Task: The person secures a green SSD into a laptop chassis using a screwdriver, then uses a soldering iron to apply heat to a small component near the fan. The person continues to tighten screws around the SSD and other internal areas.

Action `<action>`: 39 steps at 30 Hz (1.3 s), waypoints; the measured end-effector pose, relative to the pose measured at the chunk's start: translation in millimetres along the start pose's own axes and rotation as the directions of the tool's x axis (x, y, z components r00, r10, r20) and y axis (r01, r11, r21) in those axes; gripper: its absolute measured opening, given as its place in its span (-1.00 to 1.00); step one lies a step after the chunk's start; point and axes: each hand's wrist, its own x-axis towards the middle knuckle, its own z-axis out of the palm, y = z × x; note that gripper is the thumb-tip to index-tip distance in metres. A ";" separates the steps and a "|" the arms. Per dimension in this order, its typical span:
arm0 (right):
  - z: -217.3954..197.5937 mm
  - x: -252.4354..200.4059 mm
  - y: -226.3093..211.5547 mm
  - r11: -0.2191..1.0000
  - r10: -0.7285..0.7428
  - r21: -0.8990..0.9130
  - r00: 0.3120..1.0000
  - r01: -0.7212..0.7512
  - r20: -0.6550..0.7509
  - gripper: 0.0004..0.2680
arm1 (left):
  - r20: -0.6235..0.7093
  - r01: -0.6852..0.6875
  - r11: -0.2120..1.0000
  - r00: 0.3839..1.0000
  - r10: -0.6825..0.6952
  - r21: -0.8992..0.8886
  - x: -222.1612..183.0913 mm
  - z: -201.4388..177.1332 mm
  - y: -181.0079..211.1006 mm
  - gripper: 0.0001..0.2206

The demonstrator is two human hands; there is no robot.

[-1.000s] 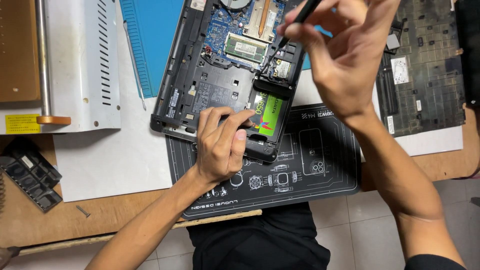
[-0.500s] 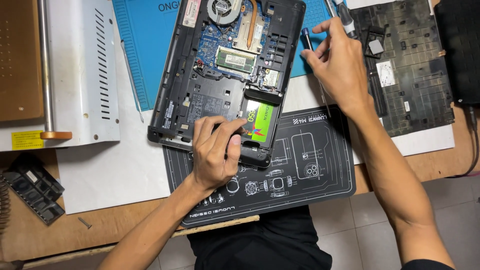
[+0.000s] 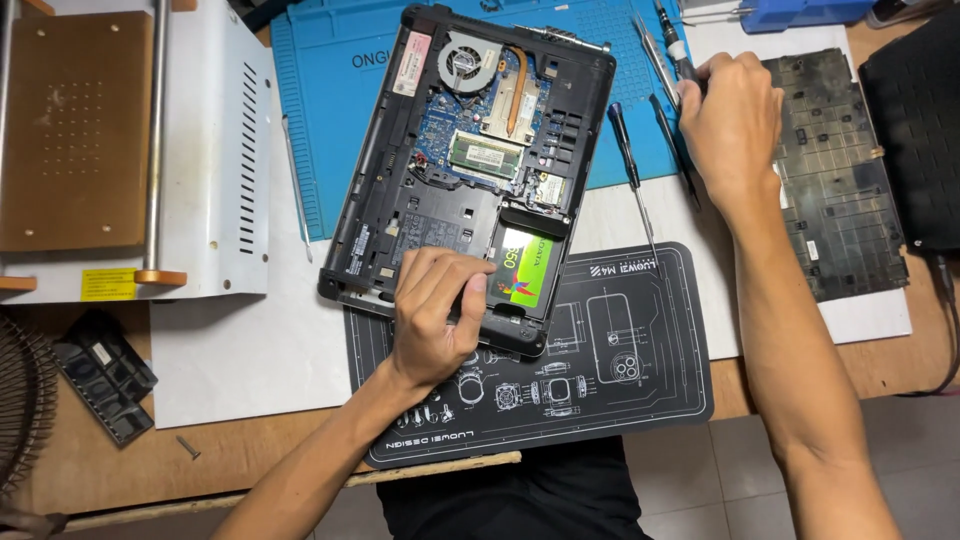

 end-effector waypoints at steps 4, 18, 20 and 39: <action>1.1 6.9 -1.3 0.996 0.090 -0.034 0.994 -0.088 0.058 -0.83 | -0.029 -0.012 1.000 1.000 0.012 0.003 4.7 -2.6 -2.1 -0.77; -50.7 65.2 -39.1 0.772 -0.093 0.515 0.868 0.372 -0.488 -0.88 | 0.264 0.164 0.984 0.948 -0.178 0.074 158.5 -5.1 -69.6 -0.86; -49.4 75.4 -57.1 0.711 -0.057 0.597 0.876 0.373 -0.479 -0.91 | 0.251 0.186 0.982 0.949 -0.190 0.038 172.0 0.4 -77.9 -0.86; -6.9 77.9 -130.5 0.380 -0.128 0.872 0.951 0.309 -0.281 -0.88 | 0.157 0.297 0.944 0.935 -0.318 0.143 170.5 13.6 -119.7 -0.92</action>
